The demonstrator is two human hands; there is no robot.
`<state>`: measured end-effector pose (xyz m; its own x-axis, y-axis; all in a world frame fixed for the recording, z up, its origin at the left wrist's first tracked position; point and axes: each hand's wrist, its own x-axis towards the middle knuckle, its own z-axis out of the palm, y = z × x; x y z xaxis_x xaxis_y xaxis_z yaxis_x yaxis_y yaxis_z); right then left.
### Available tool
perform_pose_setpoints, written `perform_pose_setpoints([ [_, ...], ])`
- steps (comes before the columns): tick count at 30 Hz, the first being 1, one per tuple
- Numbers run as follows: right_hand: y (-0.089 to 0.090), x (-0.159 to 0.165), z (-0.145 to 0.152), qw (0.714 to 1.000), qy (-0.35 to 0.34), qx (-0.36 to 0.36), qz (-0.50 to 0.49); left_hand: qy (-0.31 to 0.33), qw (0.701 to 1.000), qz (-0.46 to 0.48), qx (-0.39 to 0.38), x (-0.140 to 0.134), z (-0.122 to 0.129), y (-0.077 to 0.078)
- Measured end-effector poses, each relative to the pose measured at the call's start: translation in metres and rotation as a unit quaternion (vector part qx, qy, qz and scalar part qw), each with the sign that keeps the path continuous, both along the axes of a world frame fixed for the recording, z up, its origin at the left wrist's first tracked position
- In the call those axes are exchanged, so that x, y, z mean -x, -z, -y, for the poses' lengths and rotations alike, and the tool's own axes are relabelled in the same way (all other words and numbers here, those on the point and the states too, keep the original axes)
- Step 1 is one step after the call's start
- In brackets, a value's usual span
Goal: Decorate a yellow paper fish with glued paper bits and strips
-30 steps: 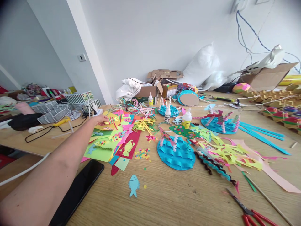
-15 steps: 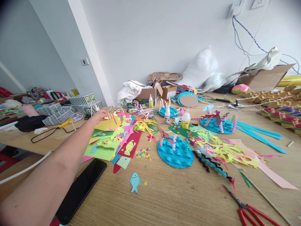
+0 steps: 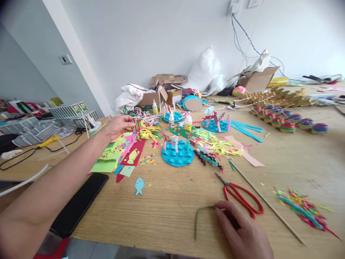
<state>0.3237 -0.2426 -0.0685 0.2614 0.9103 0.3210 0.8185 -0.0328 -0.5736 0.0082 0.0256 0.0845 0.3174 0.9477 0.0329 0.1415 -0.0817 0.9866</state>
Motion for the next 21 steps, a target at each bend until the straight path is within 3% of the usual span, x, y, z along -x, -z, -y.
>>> perform_pose_setpoints([
  [5, -0.019, 0.002, 0.001, 0.998, -0.010, 0.022, -0.055, 0.123, 0.992, -0.039, 0.012, -0.048, 0.069, 0.016],
  [9, -0.036, 0.001, -0.002, 0.998, -0.051, 0.031, -0.012, 0.204, 0.976, -0.062, 0.047, -0.068, 0.106, 0.036],
  [14, -0.044, 0.001, -0.014, 0.982, -0.140, 0.095, 0.084, 0.223, 0.964, -0.062, 0.130, -0.083, 0.128, 0.066],
  [21, -0.052, 0.006, -0.024, 0.962, -0.182, 0.118, 0.163, 0.226, 0.957, -0.107, 0.145, -0.095, 0.142, 0.099],
])
